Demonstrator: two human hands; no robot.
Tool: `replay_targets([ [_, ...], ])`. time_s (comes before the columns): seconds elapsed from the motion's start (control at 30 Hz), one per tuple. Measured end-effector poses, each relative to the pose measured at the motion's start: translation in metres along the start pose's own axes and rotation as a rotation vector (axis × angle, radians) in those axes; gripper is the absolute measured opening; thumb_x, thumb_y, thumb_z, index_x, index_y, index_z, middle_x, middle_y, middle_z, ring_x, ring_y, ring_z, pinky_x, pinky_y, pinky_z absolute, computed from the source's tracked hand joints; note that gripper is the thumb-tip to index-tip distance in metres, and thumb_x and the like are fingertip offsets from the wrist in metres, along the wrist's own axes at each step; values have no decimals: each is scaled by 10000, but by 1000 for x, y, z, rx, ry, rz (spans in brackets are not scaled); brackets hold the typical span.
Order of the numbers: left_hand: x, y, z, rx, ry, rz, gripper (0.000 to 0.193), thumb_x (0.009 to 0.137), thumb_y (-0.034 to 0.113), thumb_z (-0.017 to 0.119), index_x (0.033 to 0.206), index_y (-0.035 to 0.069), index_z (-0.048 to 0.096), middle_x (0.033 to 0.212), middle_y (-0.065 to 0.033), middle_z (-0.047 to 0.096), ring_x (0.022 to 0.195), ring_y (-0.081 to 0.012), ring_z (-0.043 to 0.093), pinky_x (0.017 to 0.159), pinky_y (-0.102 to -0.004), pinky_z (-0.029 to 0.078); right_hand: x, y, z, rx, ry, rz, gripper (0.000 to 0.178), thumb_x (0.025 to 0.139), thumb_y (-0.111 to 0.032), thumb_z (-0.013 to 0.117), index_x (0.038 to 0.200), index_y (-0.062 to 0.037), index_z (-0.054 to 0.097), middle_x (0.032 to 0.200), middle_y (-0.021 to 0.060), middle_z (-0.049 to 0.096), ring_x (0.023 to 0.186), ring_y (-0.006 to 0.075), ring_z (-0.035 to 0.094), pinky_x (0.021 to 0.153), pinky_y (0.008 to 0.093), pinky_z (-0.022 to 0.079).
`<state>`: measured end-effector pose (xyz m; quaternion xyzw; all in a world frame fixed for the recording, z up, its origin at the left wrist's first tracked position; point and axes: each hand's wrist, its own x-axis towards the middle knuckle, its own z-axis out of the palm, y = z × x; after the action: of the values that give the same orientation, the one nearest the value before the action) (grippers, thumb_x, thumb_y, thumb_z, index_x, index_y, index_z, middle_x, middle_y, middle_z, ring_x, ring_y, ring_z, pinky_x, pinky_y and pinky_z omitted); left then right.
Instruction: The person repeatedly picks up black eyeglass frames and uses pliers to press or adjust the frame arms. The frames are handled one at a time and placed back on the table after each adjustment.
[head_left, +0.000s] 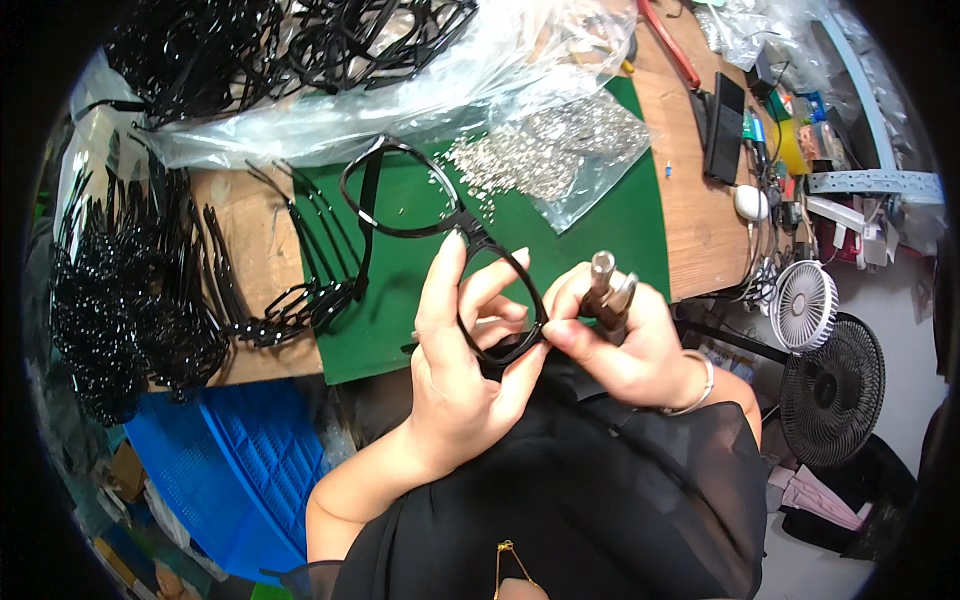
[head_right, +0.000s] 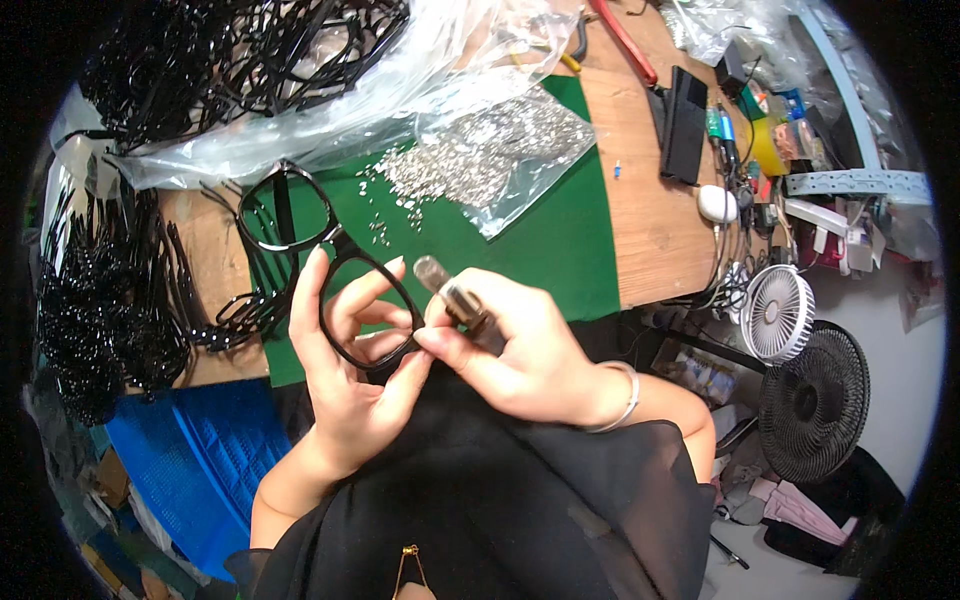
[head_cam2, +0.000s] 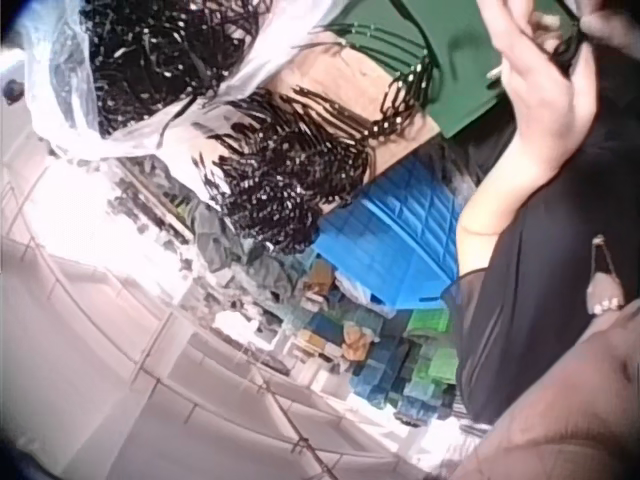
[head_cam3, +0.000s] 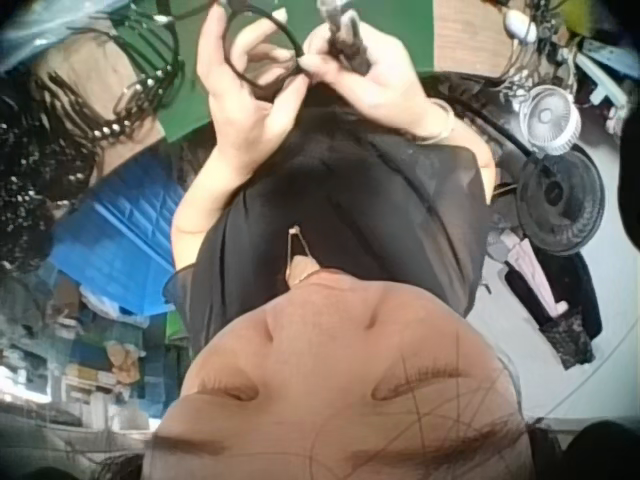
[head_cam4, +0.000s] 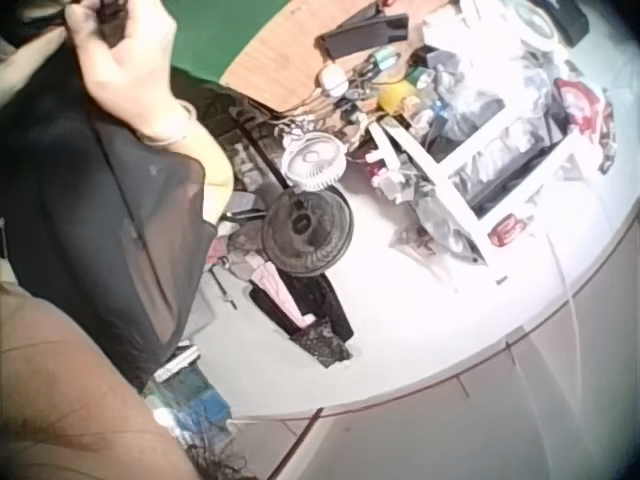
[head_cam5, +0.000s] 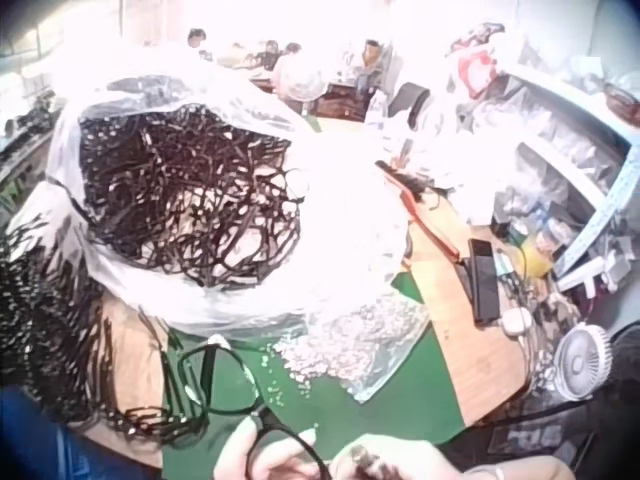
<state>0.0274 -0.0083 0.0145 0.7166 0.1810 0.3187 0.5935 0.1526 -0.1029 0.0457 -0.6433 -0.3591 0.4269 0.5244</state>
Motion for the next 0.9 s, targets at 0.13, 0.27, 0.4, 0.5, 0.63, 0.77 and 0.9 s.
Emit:
replay_targets([
  [0.13,2,1,9,11,18,24,867,664,-80,667,1332,-25,116,1129,-188,514,781,-176,575,679,-258,522,-1,4,0,122,59,-49,95,819,-46,597,835,-27,506,753,-5,501,685,41,448,600,186,380],
  [0.27,0,0,10,-38,-40,0,880,707,-126,598,1358,61,36,1202,-174,431,935,-170,515,799,-272,494,1,-1,-1,360,30,191,143,814,-68,615,883,-33,496,816,0,506,763,58,467,686,207,398],
  [0.4,0,2,5,-138,-107,-45,869,727,-118,589,1357,59,17,1198,-189,436,997,-203,516,820,-297,493,5,-6,-7,318,-142,332,178,820,-130,619,895,-25,497,803,-4,503,749,64,453,686,223,396],
  [0.5,-4,6,-3,-241,-130,-124,862,743,-99,587,1357,56,4,1194,-189,444,1036,-222,516,862,-325,472,6,-3,-4,196,-222,271,221,823,-169,616,920,-6,503,791,10,502,732,70,436,677,229,393],
  [0.63,-12,5,-9,-257,-100,-169,867,745,-89,593,1358,62,-1,1196,-181,447,1055,-230,515,882,-338,457,6,-5,5,116,-213,159,218,836,-160,597,933,8,496,801,23,505,743,80,445,684,232,402],
  [0.77,-12,5,-10,-248,-80,-161,859,747,-89,593,1358,67,9,1200,-182,448,1052,-229,518,877,-332,457,3,-1,9,181,-189,213,182,854,-142,569,928,2,486,823,16,504,769,81,451,707,232,403],
  [0.9,-11,4,-12,-226,-101,-178,857,750,-88,594,1358,67,10,1197,-183,459,1044,-225,524,865,-319,458,9,-8,12,333,-217,310,186,858,-146,565,940,-5,478,857,13,497,811,81,450,744,239,397],
])
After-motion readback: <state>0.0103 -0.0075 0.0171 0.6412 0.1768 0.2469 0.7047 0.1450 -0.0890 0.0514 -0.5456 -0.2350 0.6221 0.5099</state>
